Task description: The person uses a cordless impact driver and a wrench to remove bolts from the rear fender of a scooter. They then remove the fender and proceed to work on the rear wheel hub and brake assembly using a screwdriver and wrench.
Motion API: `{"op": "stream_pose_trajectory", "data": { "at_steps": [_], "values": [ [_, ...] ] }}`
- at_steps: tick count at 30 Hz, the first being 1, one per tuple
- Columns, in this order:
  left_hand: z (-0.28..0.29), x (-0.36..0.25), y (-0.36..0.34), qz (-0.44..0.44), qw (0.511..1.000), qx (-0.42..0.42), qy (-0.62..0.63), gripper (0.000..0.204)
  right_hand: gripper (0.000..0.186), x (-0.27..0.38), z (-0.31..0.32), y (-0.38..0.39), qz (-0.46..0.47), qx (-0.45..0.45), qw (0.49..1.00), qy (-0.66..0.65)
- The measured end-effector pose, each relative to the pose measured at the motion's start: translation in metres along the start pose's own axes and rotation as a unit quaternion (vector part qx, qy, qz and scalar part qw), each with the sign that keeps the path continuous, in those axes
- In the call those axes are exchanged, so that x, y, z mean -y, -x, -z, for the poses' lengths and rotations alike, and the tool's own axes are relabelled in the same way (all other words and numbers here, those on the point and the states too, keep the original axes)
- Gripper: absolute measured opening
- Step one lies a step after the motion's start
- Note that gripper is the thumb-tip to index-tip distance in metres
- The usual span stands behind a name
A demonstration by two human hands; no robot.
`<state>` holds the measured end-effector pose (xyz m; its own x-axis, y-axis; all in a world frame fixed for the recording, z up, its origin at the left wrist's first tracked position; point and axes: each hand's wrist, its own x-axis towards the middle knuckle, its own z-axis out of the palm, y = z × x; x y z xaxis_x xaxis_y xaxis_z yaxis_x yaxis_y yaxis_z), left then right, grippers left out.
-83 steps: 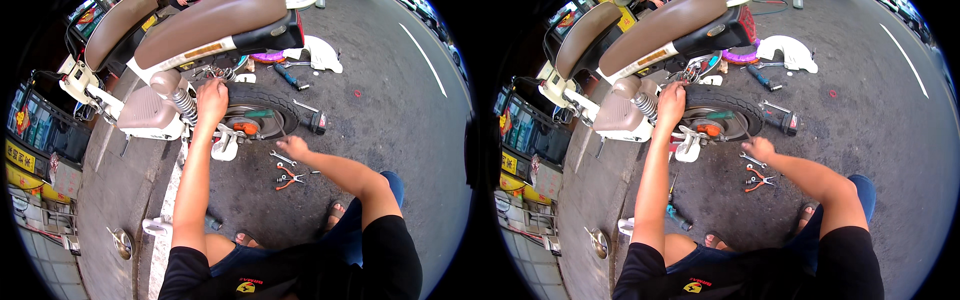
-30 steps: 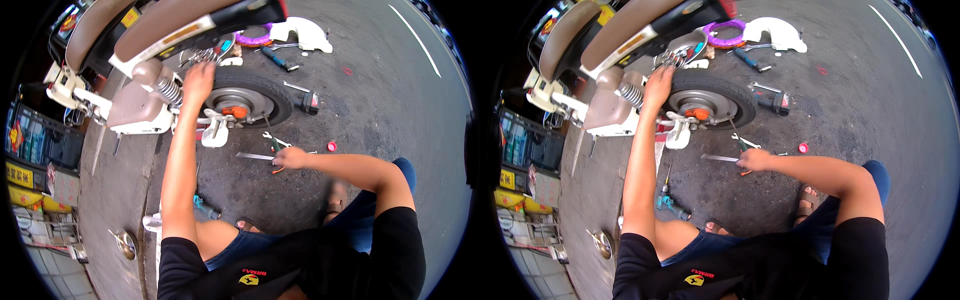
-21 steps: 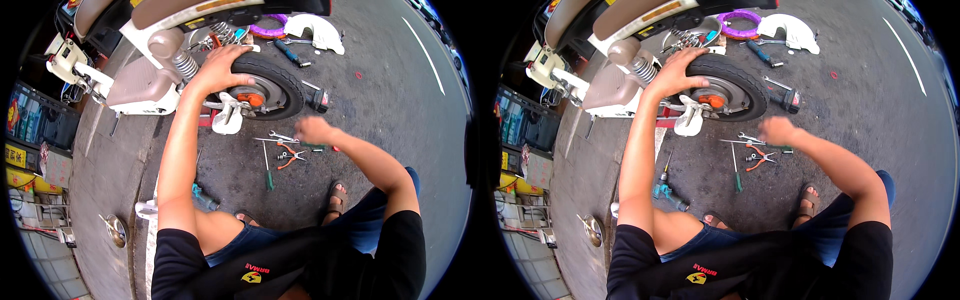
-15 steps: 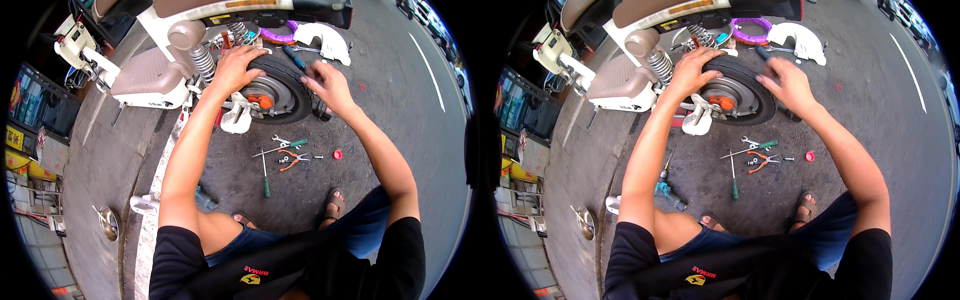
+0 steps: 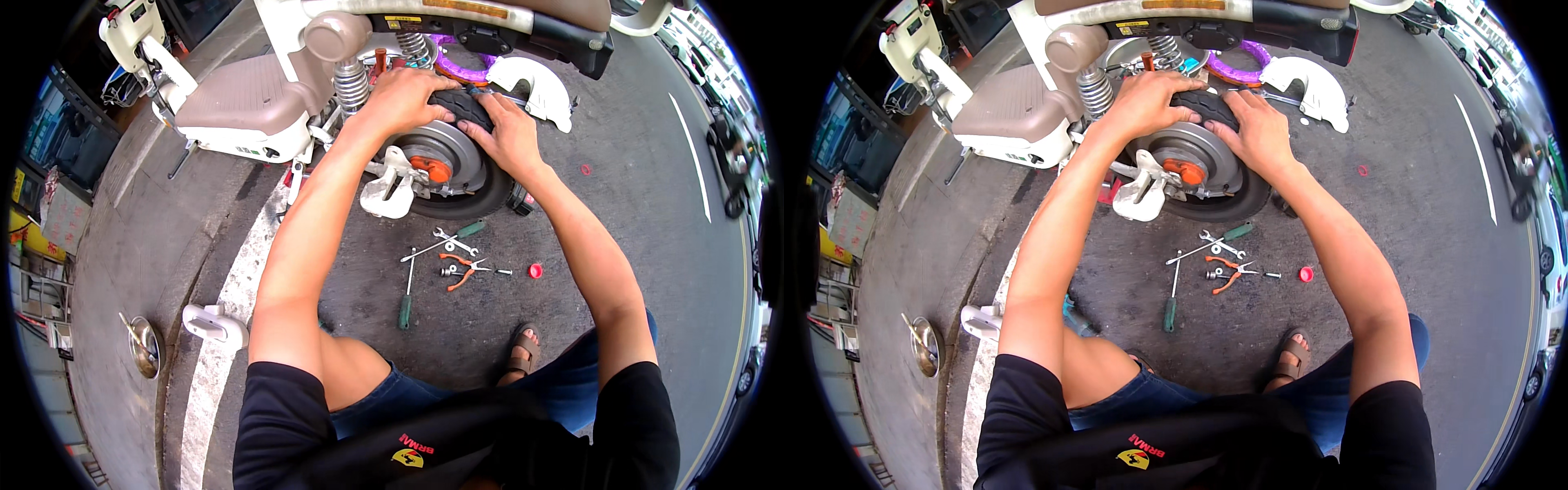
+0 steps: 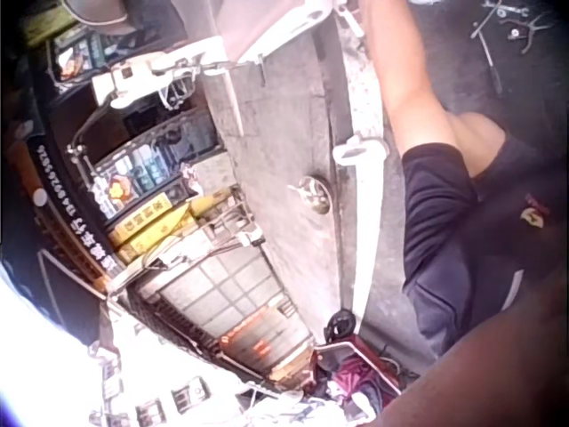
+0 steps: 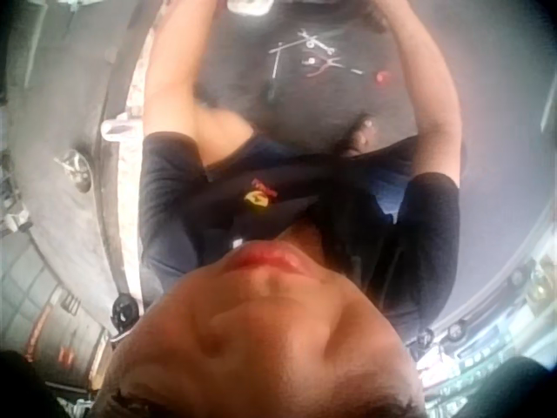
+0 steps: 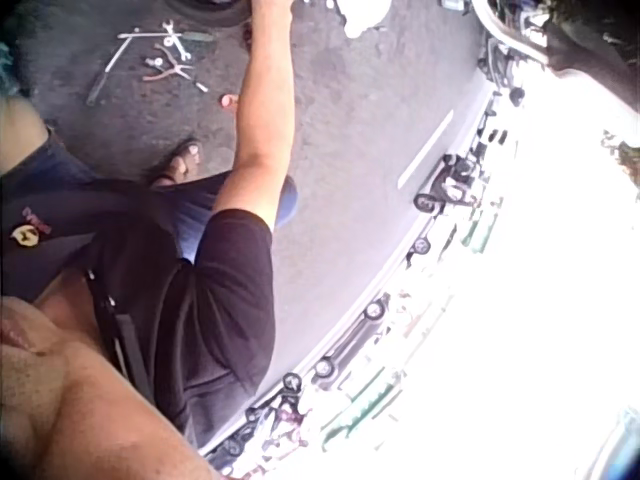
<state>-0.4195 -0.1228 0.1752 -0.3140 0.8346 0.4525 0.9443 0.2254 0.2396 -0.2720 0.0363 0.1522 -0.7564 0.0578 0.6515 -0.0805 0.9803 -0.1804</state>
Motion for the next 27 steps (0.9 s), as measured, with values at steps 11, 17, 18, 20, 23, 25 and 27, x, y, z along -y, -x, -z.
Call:
{"op": "stream_pose_trajectory", "data": {
  "at_steps": [11,17,18,20,23,25,27],
  "values": [
    [0.041,-0.010,0.023,-0.025,0.991,0.015,0.128,0.044,0.039,-0.089,0.000,0.027,-0.211,0.136,0.903,-0.349],
    [0.078,-0.015,0.075,0.151,0.952,0.014,0.265,0.035,0.037,-0.125,-0.073,0.207,-0.311,0.402,0.856,0.091],
    [0.081,-0.013,0.086,0.199,0.946,0.019,0.256,0.035,0.046,-0.117,-0.085,0.240,-0.236,0.443,0.863,0.055],
    [0.081,-0.009,0.118,0.293,0.916,0.048,0.271,0.034,0.058,-0.098,-0.113,0.279,-0.148,0.433,0.889,-0.002],
    [0.060,-0.012,0.194,0.444,0.838,0.120,0.293,0.035,0.060,-0.079,-0.132,0.292,-0.051,0.430,0.901,-0.040],
    [0.038,-0.019,0.243,0.496,0.806,0.157,0.282,0.033,0.048,-0.071,-0.135,0.286,-0.041,0.472,0.880,0.017],
    [0.013,-0.031,0.284,0.539,0.762,0.114,0.340,0.037,0.042,-0.065,-0.136,0.285,-0.032,0.496,0.868,0.010]
  ]
}}
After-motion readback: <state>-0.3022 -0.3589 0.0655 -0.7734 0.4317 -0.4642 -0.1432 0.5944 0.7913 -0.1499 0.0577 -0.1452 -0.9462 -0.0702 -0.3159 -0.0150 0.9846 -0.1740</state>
